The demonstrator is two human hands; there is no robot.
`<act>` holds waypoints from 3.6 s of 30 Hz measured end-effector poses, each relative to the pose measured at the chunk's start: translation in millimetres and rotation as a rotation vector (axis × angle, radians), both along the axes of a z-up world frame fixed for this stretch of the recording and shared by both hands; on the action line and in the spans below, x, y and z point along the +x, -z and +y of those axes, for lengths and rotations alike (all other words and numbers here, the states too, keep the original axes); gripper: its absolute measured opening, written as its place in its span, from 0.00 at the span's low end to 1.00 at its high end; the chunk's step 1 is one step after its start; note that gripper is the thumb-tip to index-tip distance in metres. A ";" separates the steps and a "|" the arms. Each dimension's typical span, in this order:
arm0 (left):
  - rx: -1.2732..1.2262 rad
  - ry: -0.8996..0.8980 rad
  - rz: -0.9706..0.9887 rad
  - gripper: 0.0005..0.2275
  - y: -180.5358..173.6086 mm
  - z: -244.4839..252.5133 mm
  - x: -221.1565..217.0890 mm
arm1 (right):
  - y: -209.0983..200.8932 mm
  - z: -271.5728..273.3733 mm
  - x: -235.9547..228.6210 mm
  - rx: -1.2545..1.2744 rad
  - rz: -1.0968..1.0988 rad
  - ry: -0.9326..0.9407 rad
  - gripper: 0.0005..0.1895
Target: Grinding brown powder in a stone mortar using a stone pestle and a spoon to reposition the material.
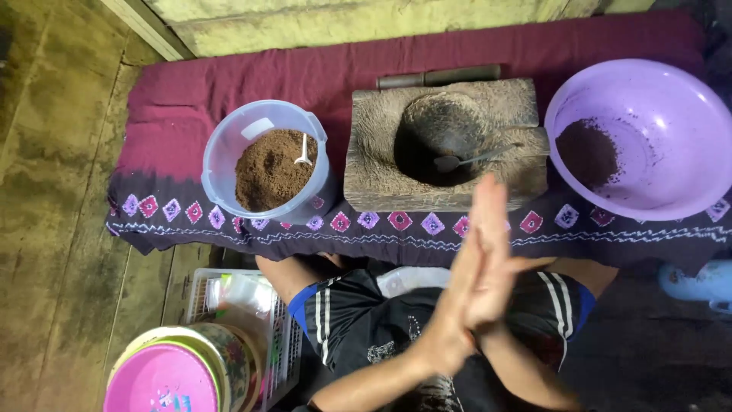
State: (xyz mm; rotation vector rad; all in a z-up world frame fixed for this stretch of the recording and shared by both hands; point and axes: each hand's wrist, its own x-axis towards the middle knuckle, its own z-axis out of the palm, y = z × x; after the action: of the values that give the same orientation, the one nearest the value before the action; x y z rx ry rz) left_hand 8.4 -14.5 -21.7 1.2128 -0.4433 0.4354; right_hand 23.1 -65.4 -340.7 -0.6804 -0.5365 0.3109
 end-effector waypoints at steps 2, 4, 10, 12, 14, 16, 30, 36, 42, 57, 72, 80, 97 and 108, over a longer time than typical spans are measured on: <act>-0.291 0.007 -0.080 0.43 -5.3 6.4 12.0 | 90.0 -37.4 -65.8 0.252 0.243 -0.477 0.40; -0.173 -0.190 0.240 0.38 -21.7 56.2 1.9 | 2.7 4.8 -84.2 0.074 0.106 -0.208 0.29; 0.262 -0.184 0.016 0.36 -1.0 18.4 -63.9 | -343.7 38.8 -9.3 -0.453 -0.255 0.686 0.32; 0.524 -0.372 -0.069 0.33 13.3 31.4 -47.7 | -309.2 16.0 -6.9 -0.758 -0.454 0.794 0.31; 0.791 -0.569 -0.163 0.31 0.4 45.6 -31.9 | -294.0 6.1 2.0 -1.058 -0.655 0.893 0.32; 0.853 -0.257 0.016 0.35 -36.6 53.3 -30.4 | -294.4 0.7 1.7 -1.139 -0.647 0.927 0.33; 0.302 -0.331 0.118 0.34 -44.2 38.1 -6.1 | -283.4 10.5 -34.6 -0.808 -0.325 0.684 0.29; 0.178 -0.174 0.242 0.37 -36.6 14.5 -13.6 | -280.7 6.5 -32.6 -0.619 -0.270 0.377 0.52; 0.056 -0.193 0.189 0.38 -54.2 43.3 -20.7 | -301.9 13.2 -48.2 -0.720 -0.735 0.309 0.52; 0.160 -0.300 0.191 0.30 -21.7 52.9 -10.1 | -286.6 34.9 -29.4 -0.531 -0.288 0.315 0.37; 0.014 -0.279 0.459 0.27 -28.0 66.3 0.1 | -299.9 33.5 -32.0 -1.070 -0.808 0.631 0.28; 0.409 -0.656 0.068 0.15 -4.5 46.2 -14.4 | -323.7 30.4 -18.3 -0.527 -0.203 0.417 0.33; 0.004 -0.566 0.069 0.38 -35.6 88.6 40.6 | -289.0 19.2 -48.8 -0.281 -0.300 0.050 0.56; 0.714 -0.476 -0.118 0.10 -111.0 175.9 97.0 | -379.5 -41.6 131.4 -0.652 -0.383 0.770 0.30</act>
State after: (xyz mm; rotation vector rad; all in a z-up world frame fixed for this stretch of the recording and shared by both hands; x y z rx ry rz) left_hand 105.4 161.4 89.3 2.0078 -0.4213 0.7979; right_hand 154.5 -107.0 38.8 -1.5342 -0.4914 -0.4030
